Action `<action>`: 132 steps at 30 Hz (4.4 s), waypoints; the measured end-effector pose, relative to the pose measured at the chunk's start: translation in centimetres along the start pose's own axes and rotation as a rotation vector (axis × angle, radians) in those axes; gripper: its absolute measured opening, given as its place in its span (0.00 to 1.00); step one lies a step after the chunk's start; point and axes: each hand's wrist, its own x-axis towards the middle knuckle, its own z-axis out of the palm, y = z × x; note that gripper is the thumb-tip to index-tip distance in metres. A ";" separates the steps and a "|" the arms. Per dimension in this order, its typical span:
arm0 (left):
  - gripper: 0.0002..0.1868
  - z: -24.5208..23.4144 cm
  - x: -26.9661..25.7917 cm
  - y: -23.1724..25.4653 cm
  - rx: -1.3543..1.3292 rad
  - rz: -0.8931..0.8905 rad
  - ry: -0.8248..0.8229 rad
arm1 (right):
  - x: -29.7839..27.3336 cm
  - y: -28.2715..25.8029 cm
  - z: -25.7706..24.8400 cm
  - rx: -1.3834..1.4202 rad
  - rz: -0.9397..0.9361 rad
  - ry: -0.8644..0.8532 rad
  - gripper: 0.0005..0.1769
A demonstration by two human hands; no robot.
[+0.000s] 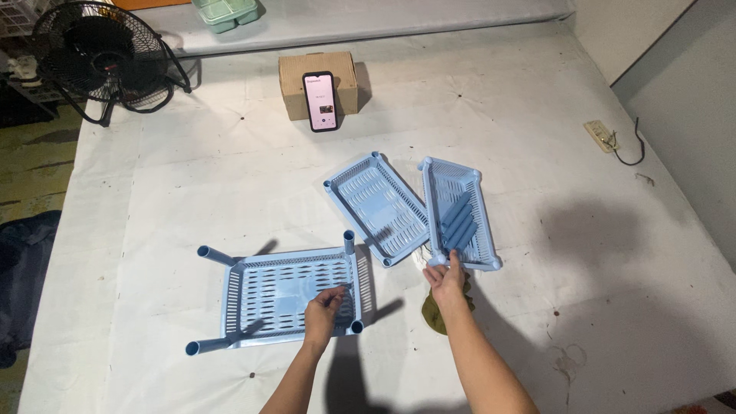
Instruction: The person assembles a two-tier blue plastic storage rack by inserting four cylindrical legs into the base tray, then placing a second tray on top. The person adjusts the components to ensure stability and alignment.
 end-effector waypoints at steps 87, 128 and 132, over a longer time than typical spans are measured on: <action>0.13 -7.6 -5.6 3.2 -0.220 0.148 0.092 | -26.4 -1.1 10.6 -0.694 -0.672 -0.858 0.09; 0.22 -9.7 -7.6 -1.3 1.133 0.545 0.032 | -28.9 -3.3 13.2 -0.617 -0.486 -0.655 0.11; 0.17 -9.5 -7.7 -1.4 1.206 0.524 0.037 | -27.8 -3.7 12.6 -0.571 -0.402 -0.648 0.13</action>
